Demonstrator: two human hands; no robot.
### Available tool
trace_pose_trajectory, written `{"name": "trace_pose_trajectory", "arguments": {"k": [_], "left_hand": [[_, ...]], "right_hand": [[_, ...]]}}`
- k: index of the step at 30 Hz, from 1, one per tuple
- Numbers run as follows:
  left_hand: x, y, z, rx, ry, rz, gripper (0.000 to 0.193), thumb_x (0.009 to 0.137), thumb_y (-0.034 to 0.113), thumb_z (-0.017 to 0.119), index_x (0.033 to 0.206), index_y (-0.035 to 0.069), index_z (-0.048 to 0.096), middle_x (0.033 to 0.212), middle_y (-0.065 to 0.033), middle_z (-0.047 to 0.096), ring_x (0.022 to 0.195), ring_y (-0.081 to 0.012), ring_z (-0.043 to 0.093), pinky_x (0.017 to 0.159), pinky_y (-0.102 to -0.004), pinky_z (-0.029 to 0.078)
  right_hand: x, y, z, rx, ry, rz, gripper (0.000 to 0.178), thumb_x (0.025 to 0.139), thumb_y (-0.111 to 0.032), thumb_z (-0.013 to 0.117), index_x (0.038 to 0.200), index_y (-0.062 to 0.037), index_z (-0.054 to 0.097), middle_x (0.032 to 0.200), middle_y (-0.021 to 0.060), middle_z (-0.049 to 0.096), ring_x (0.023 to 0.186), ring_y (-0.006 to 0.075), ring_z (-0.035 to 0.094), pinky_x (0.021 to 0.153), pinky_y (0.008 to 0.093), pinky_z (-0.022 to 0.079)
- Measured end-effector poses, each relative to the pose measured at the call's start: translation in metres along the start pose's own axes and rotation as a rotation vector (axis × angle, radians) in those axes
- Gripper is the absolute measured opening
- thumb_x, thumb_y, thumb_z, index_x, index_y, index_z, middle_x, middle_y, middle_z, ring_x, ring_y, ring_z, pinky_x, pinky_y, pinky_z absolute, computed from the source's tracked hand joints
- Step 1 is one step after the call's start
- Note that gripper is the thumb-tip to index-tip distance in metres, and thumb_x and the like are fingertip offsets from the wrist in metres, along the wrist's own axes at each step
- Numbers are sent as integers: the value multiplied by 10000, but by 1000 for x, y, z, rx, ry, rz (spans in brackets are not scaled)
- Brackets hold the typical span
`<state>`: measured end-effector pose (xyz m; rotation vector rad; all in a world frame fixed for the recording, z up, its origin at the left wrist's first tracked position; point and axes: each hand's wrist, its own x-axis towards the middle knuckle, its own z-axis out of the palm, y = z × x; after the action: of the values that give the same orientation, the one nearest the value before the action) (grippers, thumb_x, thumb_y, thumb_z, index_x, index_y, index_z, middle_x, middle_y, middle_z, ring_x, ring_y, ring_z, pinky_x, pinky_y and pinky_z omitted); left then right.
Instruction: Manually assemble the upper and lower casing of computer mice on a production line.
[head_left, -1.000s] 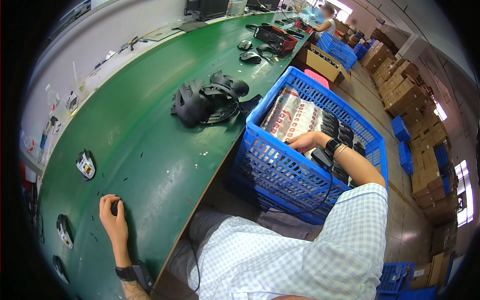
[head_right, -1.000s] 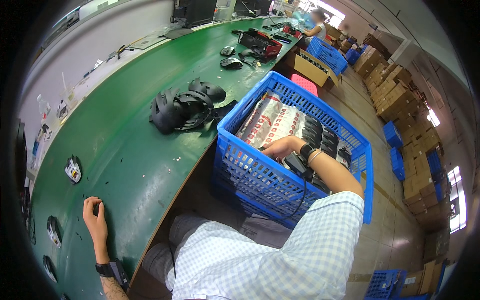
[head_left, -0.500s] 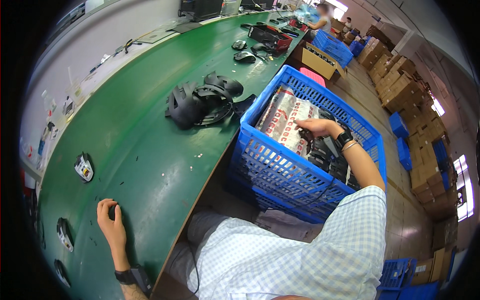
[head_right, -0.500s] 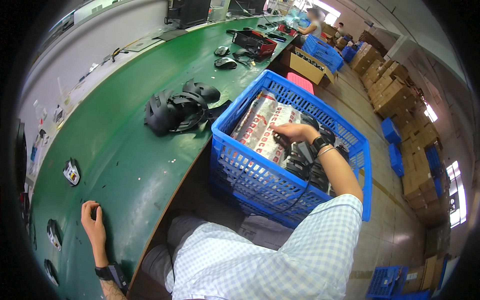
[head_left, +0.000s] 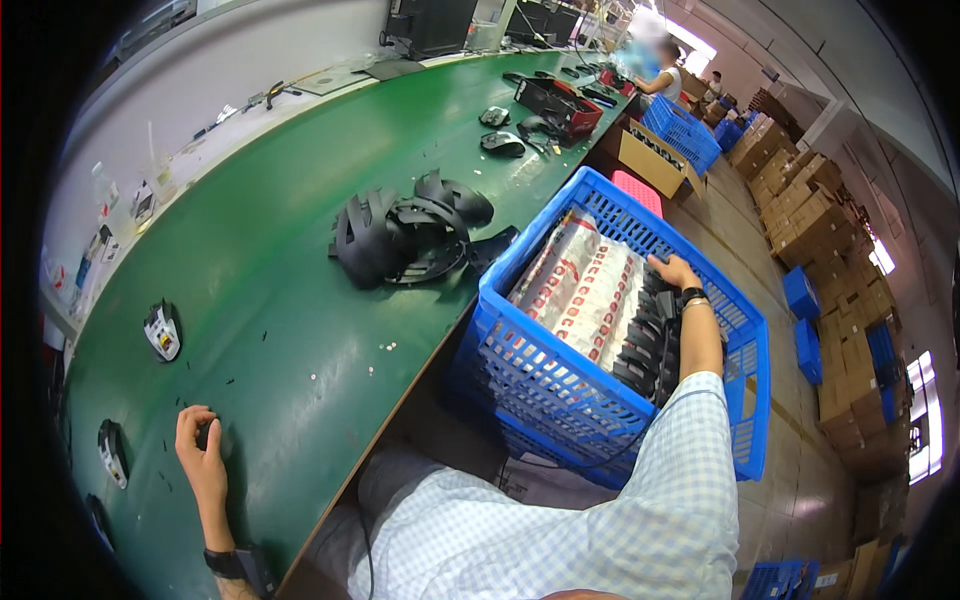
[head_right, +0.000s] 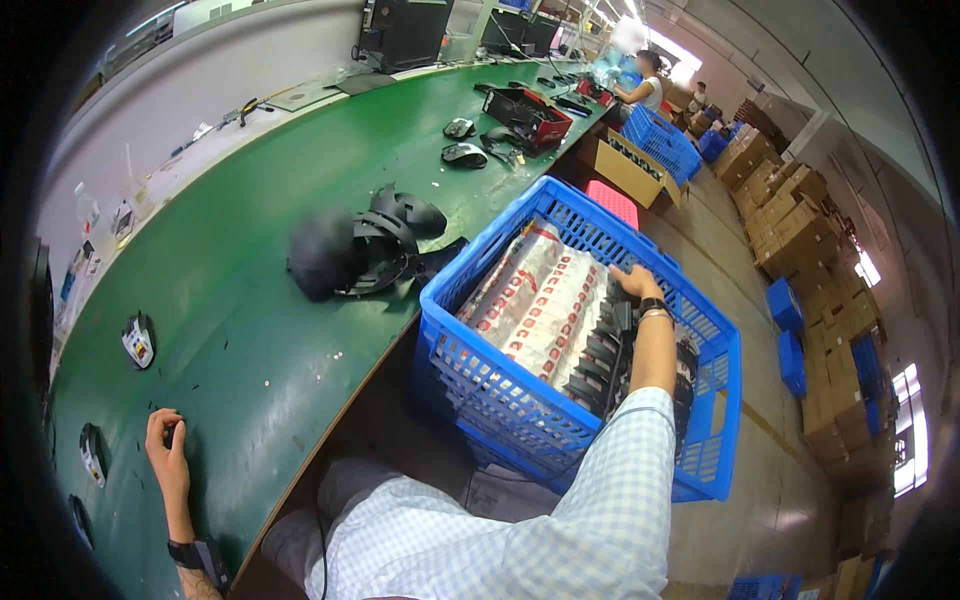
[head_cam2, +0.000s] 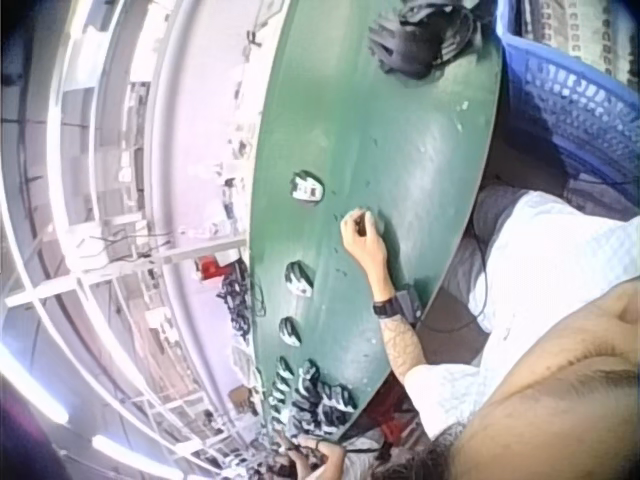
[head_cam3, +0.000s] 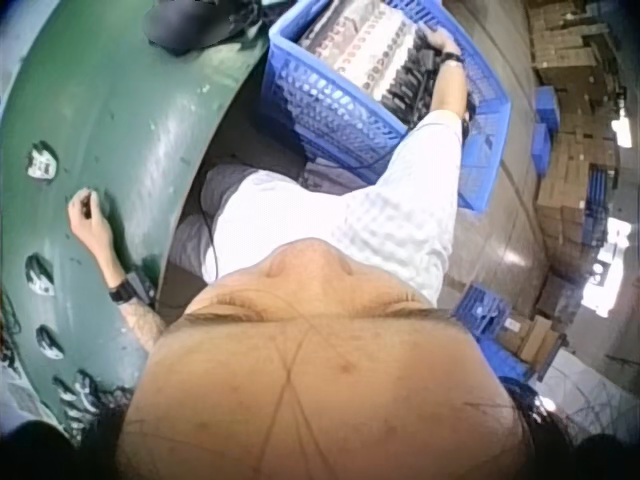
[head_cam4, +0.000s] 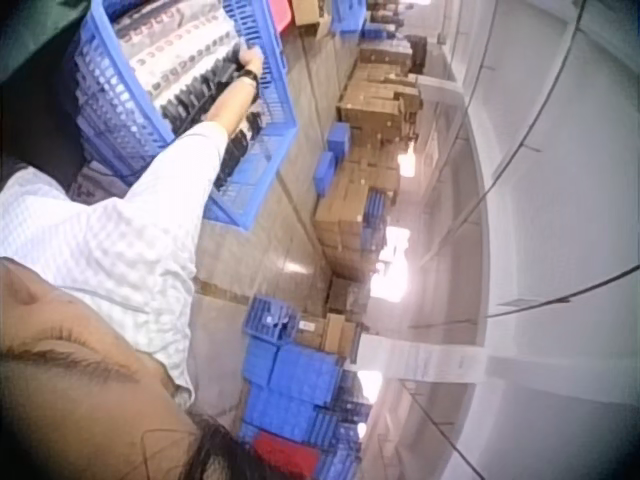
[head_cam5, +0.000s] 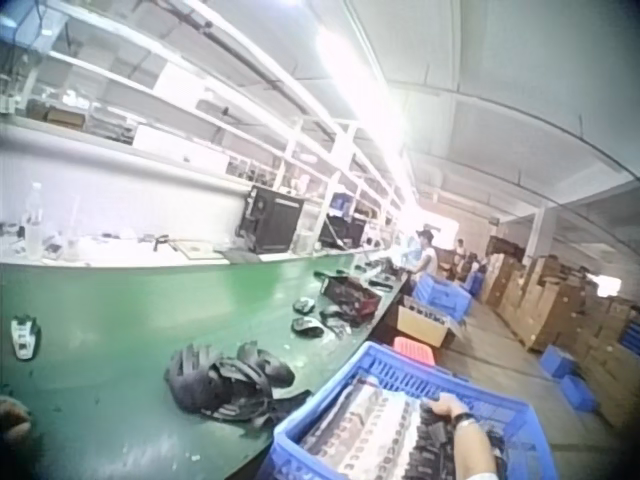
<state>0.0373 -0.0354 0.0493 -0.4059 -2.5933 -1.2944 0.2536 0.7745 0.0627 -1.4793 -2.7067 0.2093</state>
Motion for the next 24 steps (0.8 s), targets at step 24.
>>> {"name": "trace_pose_trajectory", "arguments": {"k": [24], "left_hand": [[-1,-12,-3,-41,-20,-31,77,789,54,550,828,1,511,947,-45,528,823,-134,469,702,-241,333]], "right_hand": [[-1,3,25,-16,91,-7,847,768,-692,472,990,110,625,1062,336,571,1053,421,544,923,436,414]]}}
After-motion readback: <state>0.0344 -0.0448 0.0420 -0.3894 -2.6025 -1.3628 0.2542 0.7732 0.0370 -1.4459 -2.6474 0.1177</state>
